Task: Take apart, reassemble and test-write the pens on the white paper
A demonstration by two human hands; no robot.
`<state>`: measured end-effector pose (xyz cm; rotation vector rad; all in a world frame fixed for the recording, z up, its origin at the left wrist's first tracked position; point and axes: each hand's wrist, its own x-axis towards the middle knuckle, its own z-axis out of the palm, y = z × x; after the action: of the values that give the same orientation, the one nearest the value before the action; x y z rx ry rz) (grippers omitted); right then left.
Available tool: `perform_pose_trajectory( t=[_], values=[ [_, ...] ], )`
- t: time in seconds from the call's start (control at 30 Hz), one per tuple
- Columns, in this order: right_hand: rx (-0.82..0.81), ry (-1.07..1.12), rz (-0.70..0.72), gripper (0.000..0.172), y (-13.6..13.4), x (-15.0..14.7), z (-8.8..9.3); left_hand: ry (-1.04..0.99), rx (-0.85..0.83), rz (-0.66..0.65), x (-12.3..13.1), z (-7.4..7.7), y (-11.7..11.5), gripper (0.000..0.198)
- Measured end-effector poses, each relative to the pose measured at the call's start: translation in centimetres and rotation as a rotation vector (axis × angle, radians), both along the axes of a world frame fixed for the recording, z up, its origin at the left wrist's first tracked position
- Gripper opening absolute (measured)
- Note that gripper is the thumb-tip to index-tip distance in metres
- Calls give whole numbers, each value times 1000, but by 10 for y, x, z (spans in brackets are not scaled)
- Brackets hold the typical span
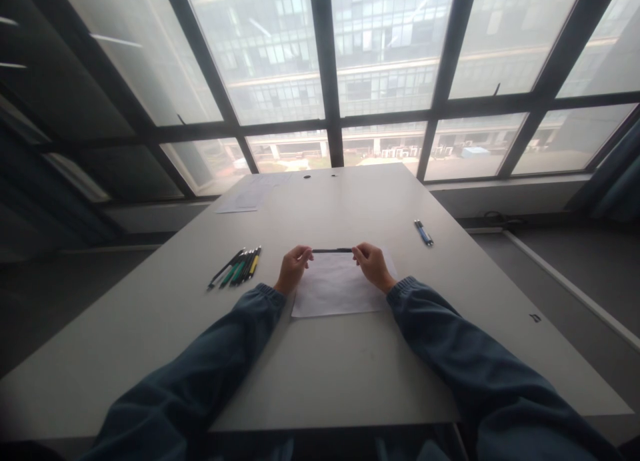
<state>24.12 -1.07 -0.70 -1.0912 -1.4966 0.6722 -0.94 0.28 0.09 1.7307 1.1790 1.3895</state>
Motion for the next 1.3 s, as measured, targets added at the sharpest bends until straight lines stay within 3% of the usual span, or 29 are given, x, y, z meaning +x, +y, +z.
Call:
perform_pose_trajectory(
  t=[0.17,0.37,0.83,1.3],
  values=[
    [-36,146,60,40,3,-2,-4,-9,-15,4,0,-3,1,37],
    [-82,230,86,47,3,-5,-3,57,3,55,-1,-6,3,31],
    [-53,175,64,41,7,-3,-9,142,93,62,1,-2,1,20],
    [-107,251,111,40,1,-3,-1,132,-1,-26,1,-5,2,25]
  ],
)
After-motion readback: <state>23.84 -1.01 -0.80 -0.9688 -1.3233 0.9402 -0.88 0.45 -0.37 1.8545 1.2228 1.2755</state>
